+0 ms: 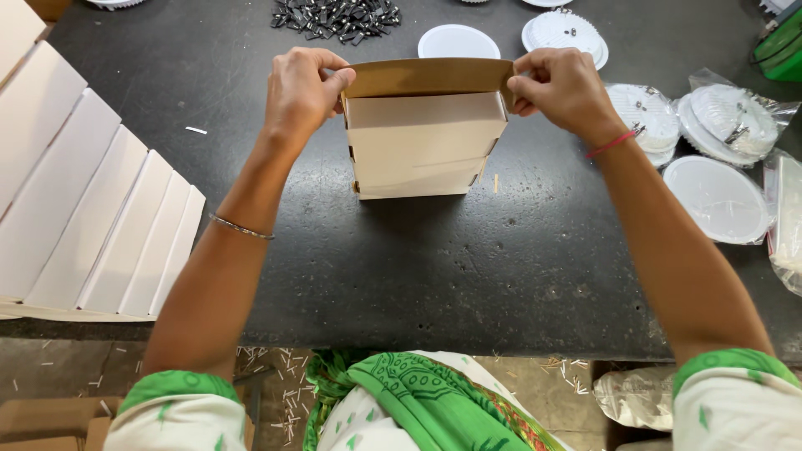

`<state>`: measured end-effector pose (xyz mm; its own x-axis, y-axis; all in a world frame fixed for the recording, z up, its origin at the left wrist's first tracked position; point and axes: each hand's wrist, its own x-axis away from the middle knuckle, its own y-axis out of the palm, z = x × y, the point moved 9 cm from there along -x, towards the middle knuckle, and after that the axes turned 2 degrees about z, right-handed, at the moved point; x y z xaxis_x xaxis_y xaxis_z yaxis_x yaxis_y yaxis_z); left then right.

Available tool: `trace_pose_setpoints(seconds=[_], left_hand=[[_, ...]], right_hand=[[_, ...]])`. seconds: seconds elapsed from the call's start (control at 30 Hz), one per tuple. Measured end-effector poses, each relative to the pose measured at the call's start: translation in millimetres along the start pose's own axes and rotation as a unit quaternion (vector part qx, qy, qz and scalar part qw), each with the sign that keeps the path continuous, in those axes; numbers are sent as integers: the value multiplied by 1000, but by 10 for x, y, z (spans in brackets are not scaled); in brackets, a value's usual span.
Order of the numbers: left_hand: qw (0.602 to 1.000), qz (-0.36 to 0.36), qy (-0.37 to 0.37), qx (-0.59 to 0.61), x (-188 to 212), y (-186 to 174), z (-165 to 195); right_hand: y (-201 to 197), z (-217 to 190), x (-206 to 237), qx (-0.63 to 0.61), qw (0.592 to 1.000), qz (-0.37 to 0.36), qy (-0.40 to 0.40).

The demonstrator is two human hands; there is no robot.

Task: The person folds flat cardboard blanks into open boxes on a workbench, inserts white inner boxes into them, and places a round light fixture wrapped in plastic into one box. They stack finished white boxes on the table and reach for new cardboard blanks to repeat the process.

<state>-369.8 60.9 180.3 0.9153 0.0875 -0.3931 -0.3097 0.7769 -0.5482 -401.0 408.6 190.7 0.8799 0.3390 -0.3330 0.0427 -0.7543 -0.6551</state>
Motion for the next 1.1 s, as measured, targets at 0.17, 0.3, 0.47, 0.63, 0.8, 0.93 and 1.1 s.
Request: trace_pose_setpoints(seconds=[0.17, 0.3, 0.47, 0.63, 0.8, 0.93, 1.1], left_hand=[[1000, 27, 6, -15, 73, 6, 42], [997, 58, 51, -26, 143, -28, 135], [995, 83, 39, -31, 238, -38, 120], [979, 146, 127, -70, 583, -48, 233], [921, 198, 254, -217, 1180, 46, 375], [914, 170, 271, -251, 1167, 112, 279], [942, 39, 158, -292, 970, 226, -38]], right_hand=[[72, -60, 48, -1, 1000, 21, -12], [72, -115, 90, 49, 997, 44, -33], [95, -238, 194, 82, 992, 64, -69], [139, -222, 352, 100, 986, 104, -82], [305, -333, 819, 105, 967, 183, -145], [356, -102, 862, 57, 980, 177, -78], [353, 265, 778, -131, 977, 170, -14]])
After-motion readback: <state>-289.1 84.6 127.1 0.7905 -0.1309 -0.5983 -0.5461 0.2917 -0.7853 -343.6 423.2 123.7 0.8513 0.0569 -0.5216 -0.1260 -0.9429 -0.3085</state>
